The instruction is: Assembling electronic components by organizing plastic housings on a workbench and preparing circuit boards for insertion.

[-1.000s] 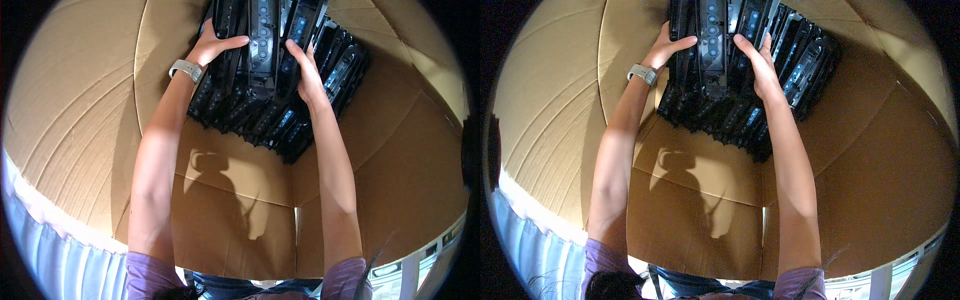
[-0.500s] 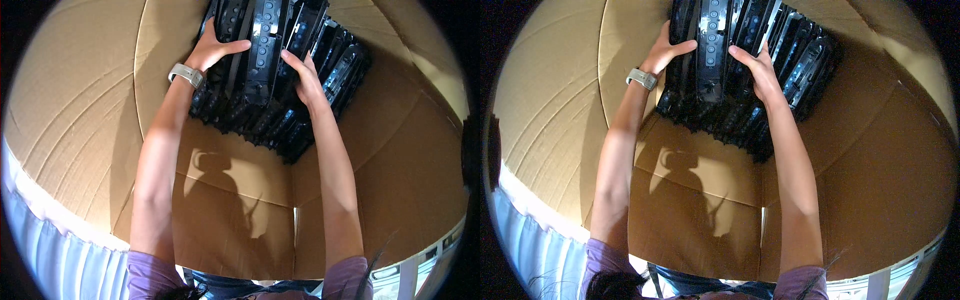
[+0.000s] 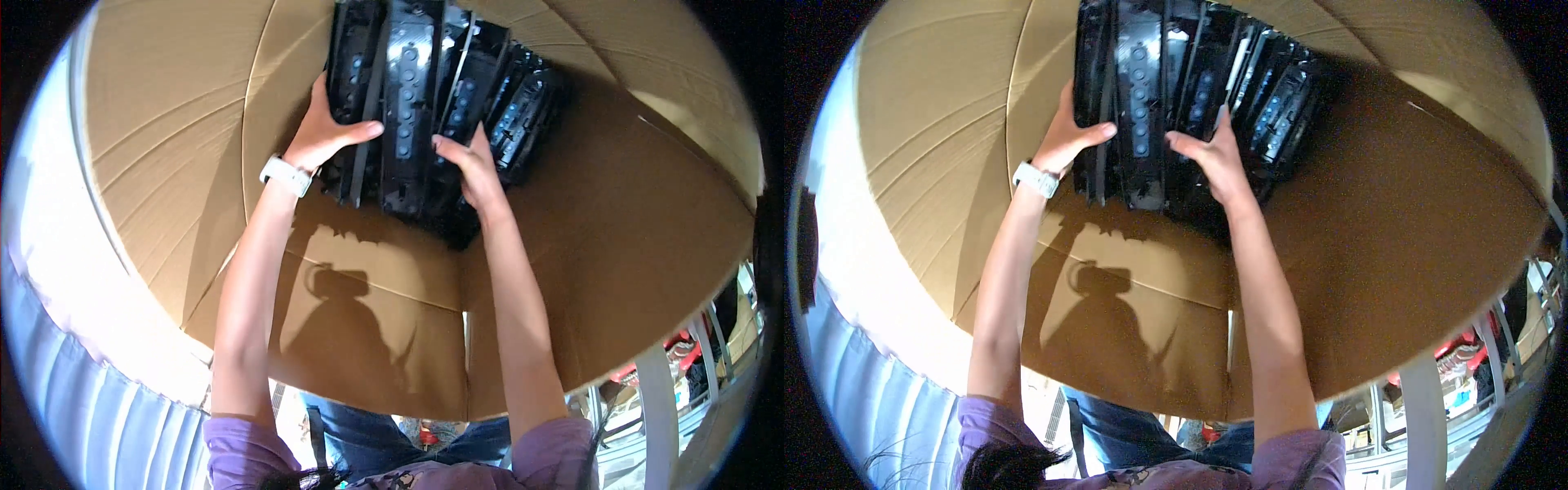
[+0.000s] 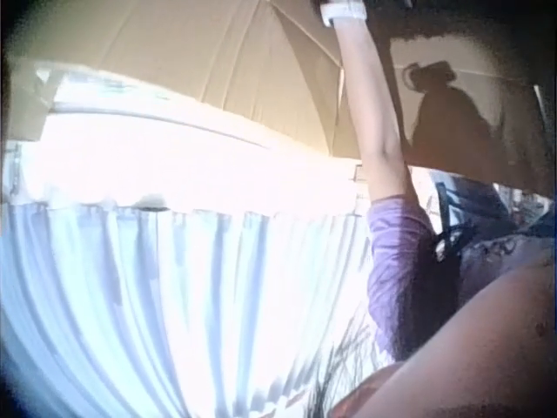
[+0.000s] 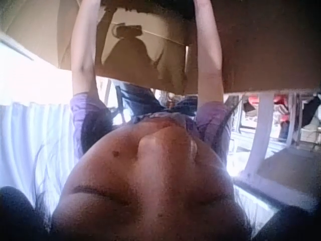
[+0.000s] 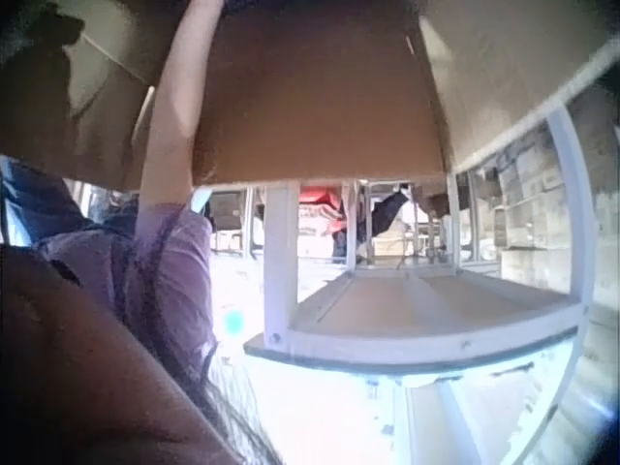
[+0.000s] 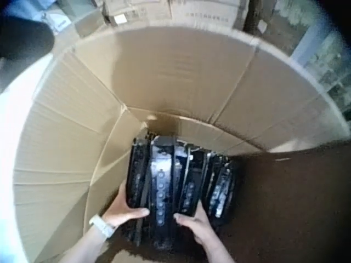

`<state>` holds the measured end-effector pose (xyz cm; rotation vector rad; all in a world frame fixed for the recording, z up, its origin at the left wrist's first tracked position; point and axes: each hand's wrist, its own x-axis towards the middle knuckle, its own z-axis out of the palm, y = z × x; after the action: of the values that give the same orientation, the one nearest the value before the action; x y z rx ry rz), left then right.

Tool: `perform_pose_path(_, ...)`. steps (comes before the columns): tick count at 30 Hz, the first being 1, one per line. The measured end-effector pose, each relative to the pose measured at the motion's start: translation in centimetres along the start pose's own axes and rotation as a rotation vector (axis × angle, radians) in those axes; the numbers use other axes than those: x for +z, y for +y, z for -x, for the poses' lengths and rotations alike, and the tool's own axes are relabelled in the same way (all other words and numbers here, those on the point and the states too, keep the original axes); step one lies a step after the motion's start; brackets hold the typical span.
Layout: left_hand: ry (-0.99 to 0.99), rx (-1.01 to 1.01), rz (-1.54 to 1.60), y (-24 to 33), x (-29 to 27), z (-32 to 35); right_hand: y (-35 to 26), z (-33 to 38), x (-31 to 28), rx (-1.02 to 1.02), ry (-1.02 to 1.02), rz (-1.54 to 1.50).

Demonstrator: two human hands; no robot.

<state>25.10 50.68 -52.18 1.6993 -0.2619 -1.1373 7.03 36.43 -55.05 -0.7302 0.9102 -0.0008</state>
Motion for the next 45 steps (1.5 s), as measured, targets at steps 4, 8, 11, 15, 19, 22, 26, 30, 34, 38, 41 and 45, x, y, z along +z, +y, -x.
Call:
perform_pose_path(4, 0.065, -0.012, 0.040, 3.4, -0.9, 7.1, -2.0, 5.1, 3.7, -0.097, -0.047, 0.099)
perform_pose_path(8, 0.164, -0.063, 0.112, 8.3, -0.8, 15.2, -4.8, 11.3, 6.9, -0.176, -0.218, 0.090)
perform_pose_path(11, 0.239, -0.017, 0.019, 12.1, -0.3, 21.4, -7.7, 17.3, 9.4, -0.122, -0.262, 0.080)
perform_pose_path(15, 0.298, -0.030, 0.041, 17.8, 1.7, 29.5, -11.2, 25.2, 11.1, -0.098, -0.310, 0.161)
perform_pose_path(19, 0.258, -0.074, 0.112, 22.7, 4.0, 34.7, -14.6, 33.3, 11.3, -0.110, -0.303, 0.056)
perform_pose_path(22, 0.200, -0.102, 0.083, 27.4, 4.8, 38.8, -14.6, 38.0, 11.8, -0.078, -0.172, 0.276)
perform_pose_path(26, 0.092, -0.039, 0.074, 34.6, 7.8, 42.6, -19.3, 46.1, 12.2, -0.176, -0.124, 0.206)
perform_pose_path(30, -0.044, 0.054, -0.038, 41.3, 10.9, 44.8, -23.4, 52.9, 11.9, -0.359, -0.127, -0.017)
perform_pose_path(34, -0.160, 0.118, -0.142, 48.9, 16.2, 45.0, -27.7, 56.6, 9.0, -0.502, -0.107, -0.098)
perform_pose_path(38, -0.232, 0.196, -0.136, 54.9, 22.0, 44.2, -34.7, 59.9, 5.3, -0.627, -0.193, -0.143)
perform_pose_path(41, -0.277, 0.208, -0.181, 59.6, 29.6, 43.5, -40.3, 61.8, -0.5, -0.661, -0.108, -0.057)
perform_pose_path(45, -0.227, 0.174, -0.182, 63.8, 37.7, 39.9, -48.8, 63.6, -7.2, -0.582, -0.104, 0.001)
